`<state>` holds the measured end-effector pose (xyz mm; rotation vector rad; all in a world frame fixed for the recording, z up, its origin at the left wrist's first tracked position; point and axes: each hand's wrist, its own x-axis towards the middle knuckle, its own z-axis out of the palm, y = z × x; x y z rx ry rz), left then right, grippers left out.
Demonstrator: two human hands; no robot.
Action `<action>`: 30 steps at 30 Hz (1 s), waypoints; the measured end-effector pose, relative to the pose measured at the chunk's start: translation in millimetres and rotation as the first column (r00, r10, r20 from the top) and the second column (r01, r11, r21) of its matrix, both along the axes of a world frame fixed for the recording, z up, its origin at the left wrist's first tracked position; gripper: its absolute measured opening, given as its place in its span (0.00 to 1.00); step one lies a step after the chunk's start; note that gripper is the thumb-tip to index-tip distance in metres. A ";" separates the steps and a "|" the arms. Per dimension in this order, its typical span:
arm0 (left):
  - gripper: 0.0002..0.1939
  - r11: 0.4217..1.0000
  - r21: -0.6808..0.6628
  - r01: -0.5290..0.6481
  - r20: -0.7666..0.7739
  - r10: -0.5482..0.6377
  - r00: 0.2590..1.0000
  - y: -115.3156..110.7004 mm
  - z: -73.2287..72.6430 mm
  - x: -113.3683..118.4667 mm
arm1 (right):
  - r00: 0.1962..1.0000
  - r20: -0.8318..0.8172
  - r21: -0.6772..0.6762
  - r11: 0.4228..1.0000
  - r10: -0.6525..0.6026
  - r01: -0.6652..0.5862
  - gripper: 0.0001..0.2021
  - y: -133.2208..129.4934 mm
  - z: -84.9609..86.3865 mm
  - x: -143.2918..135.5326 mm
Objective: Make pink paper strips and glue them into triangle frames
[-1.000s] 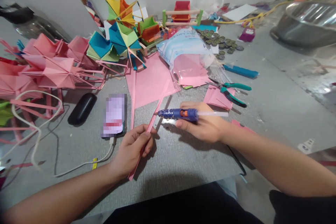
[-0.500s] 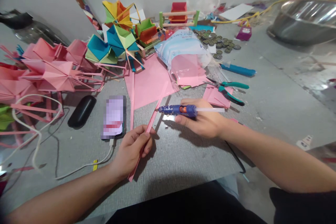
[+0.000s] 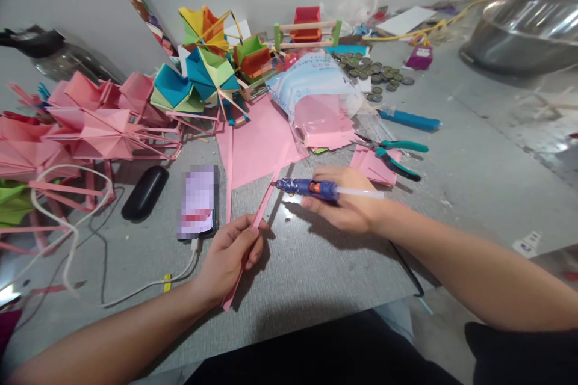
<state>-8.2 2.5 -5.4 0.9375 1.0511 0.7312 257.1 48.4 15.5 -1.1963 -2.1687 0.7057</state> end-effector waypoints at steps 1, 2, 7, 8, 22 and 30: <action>0.16 1.000 -0.002 -0.004 0.001 0.004 1.000 0.1 -0.2 0.0 | 1.000 -0.004 0.004 1.000 -0.003 0.003 0.22 0.1 -0.7 0.6; 0.16 1.000 -0.004 -0.007 0.001 0.007 1.000 0.1 -0.3 0.1 | 1.000 -0.008 0.005 1.000 -0.009 0.009 0.22 0.3 -1.6 1.2; 0.16 1.000 -0.004 -0.016 -0.004 0.016 1.000 0.1 0.1 1.2 | 0.999 -0.008 0.009 0.999 -0.032 0.032 0.21 4.0 -6.5 4.5; 0.16 1.000 -0.002 -0.017 -0.007 0.017 1.000 0.0 0.1 1.3 | 1.000 -0.004 0.013 0.999 -0.030 0.030 0.21 4.7 -7.2 4.9; 0.16 1.000 0.006 -0.020 -0.009 0.020 1.000 0.0 -0.9 1.3 | 0.999 -0.040 0.010 1.000 0.008 -0.008 0.22 5.7 -3.8 5.3; 0.16 1.000 0.004 -0.010 0.006 0.010 1.000 -0.6 -2.0 0.4 | 0.943 -0.323 0.111 0.986 -0.081 0.122 0.27 3.7 -3.9 3.8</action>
